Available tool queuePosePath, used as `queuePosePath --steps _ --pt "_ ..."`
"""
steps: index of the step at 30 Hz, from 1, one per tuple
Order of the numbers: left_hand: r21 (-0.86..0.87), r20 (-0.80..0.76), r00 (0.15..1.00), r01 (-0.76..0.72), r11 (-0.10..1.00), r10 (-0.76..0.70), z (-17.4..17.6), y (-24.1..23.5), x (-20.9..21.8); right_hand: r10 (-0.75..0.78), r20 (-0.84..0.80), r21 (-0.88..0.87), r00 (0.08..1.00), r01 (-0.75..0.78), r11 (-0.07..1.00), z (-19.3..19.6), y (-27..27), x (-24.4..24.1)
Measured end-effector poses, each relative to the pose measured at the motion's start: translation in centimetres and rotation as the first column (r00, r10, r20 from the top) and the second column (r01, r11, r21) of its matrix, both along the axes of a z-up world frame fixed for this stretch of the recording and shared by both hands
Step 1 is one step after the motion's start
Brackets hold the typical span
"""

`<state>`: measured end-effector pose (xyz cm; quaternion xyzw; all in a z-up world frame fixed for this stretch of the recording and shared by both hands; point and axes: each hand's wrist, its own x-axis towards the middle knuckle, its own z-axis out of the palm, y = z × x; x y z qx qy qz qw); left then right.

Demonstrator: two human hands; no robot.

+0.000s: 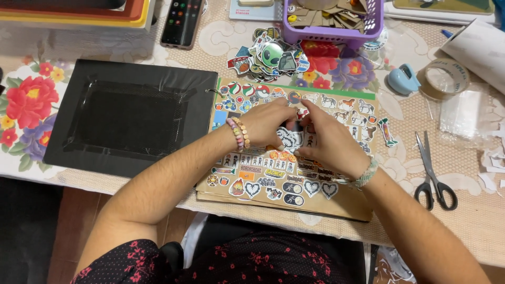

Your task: The person is peeling stickers from sheets and sticking them into a binder to organize them.

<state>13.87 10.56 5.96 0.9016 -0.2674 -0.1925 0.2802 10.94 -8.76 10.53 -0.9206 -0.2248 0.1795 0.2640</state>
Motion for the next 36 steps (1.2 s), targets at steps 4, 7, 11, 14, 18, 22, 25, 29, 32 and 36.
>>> queuePosePath --steps 4,7,11,14,18,22,25,29,32,36 --pt "-0.005 0.007 1.0 -0.001 1.0 0.002 -0.1 -0.3 -0.4 -0.023 -0.012 -0.017 1.0 0.023 1.0 0.1 -0.4 -0.3" --pt "0.0 -0.008 1.0 -0.003 1.0 0.003 0.2 -0.3 -0.7 -0.018 -0.026 0.013 1.0 0.018 1.0 -0.6 -0.5 -0.4" --pt "0.01 0.016 1.0 -0.003 1.0 0.003 0.7 -0.4 -1.0 -0.003 -0.04 0.05 0.999 0.005 0.999 -1.5 -0.2 -0.6" --pt "-0.004 0.025 1.0 -0.003 1.0 0.003 0.2 -0.5 -1.1 -0.008 -0.039 0.067 0.999 0.01 0.998 -1.7 0.0 -0.5" --pt "-0.028 0.008 1.0 -0.014 0.999 0.015 -0.2 -0.4 -1.1 -0.014 -0.022 0.031 1.0 0.015 0.999 -1.4 0.0 -0.6" --pt "-0.05 0.005 1.0 -0.009 0.999 0.009 -1.2 -0.6 -0.9 -0.003 -0.024 -0.031 1.0 0.002 1.0 -1.3 0.2 -0.9" --pt "-0.054 0.02 1.0 -0.005 0.999 0.006 -0.6 -0.6 -1.4 0.02 0.003 -0.03 1.0 -0.02 0.999 -1.7 0.3 -0.7" --pt "-0.123 0.027 0.999 -0.025 0.992 0.029 -0.9 -0.4 -1.6 -0.035 -0.067 0.114 0.997 0.043 0.993 -1.6 0.8 -0.9" --pt "-0.176 0.02 0.996 -0.078 0.981 0.083 0.2 0.2 -1.9 -0.075 -0.135 0.275 0.988 0.11 0.955 -0.4 1.0 -0.9" --pt "-0.322 0.082 0.98 -0.148 0.935 0.183 0.9 1.0 -0.6 -0.171 -0.127 0.525 0.977 0.213 0.824 -1.5 0.2 0.1"
